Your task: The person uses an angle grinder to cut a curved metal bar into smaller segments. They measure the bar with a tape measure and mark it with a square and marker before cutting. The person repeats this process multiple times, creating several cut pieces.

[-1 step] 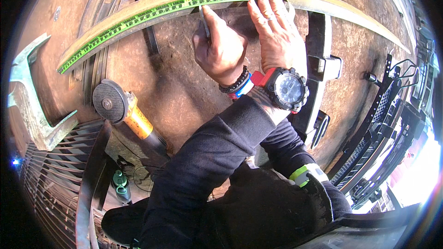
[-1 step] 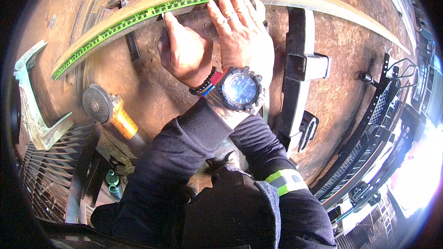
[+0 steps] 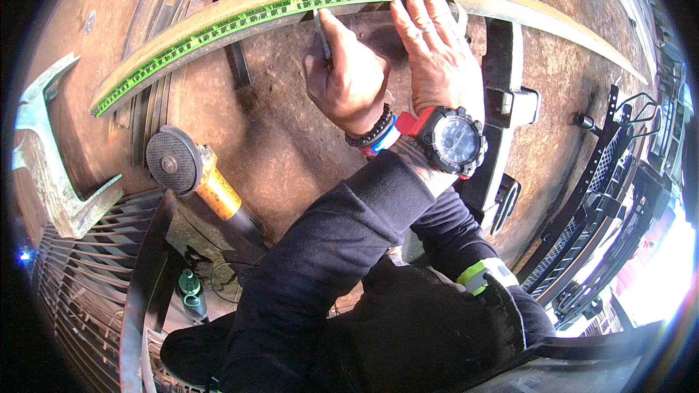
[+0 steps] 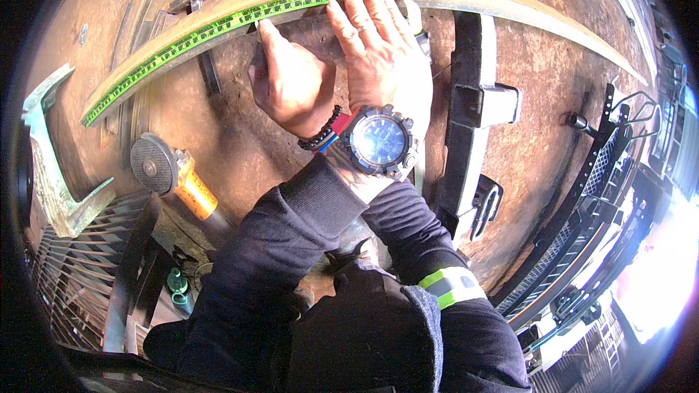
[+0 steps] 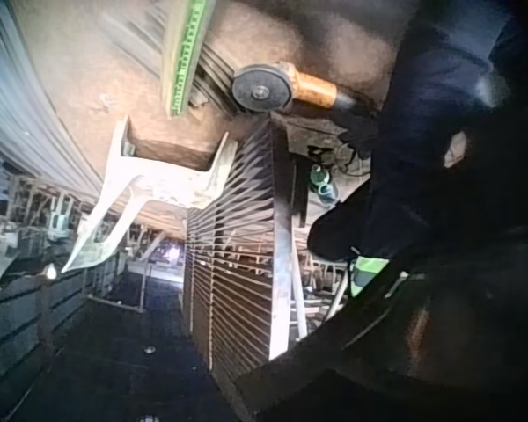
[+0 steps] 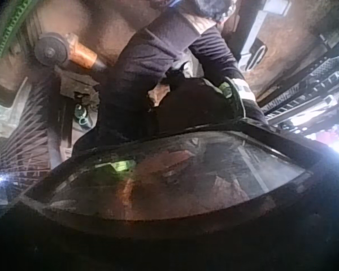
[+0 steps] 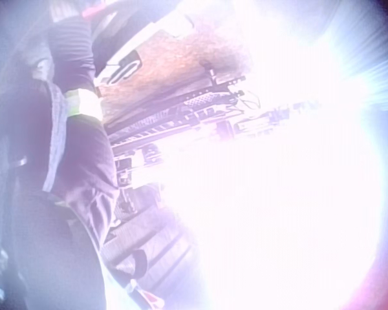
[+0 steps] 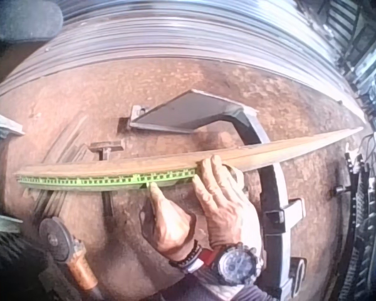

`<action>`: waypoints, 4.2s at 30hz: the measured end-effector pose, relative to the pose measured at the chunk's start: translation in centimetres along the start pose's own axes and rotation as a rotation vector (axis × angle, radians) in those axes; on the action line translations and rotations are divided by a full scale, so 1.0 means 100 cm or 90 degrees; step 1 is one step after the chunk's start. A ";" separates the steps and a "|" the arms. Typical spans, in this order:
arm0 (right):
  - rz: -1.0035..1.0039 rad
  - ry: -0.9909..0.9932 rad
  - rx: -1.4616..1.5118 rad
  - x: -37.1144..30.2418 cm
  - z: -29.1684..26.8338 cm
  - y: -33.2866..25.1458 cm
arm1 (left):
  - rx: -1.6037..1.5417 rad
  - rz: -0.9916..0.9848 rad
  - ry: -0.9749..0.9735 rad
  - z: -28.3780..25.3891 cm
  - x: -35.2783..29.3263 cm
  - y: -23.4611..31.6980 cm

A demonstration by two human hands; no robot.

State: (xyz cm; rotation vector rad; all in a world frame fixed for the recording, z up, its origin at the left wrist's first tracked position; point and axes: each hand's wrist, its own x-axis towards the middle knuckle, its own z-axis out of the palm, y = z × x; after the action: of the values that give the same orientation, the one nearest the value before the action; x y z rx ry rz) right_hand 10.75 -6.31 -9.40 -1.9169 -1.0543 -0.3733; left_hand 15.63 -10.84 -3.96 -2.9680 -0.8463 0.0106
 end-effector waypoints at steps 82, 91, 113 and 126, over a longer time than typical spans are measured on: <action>0.607 -0.046 0.536 0.014 0.005 0.001 | -0.214 0.385 0.220 0.010 -0.003 -0.290; 0.565 -0.057 0.478 0.007 0.016 0.012 | -0.235 0.398 0.229 0.013 0.001 -0.298; 0.117 -0.152 -0.034 0.035 -0.023 -0.027 | -0.257 0.361 0.217 0.013 -0.005 -0.296; 0.055 -0.341 -0.158 0.004 -0.034 -0.024 | -0.271 0.373 0.251 0.019 -0.003 -0.292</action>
State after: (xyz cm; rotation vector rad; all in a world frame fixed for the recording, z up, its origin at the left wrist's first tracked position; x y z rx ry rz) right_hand 9.59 -8.27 -5.94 -2.3494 -1.3046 0.0747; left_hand -0.07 13.83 -4.27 -3.2921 0.0927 -0.7845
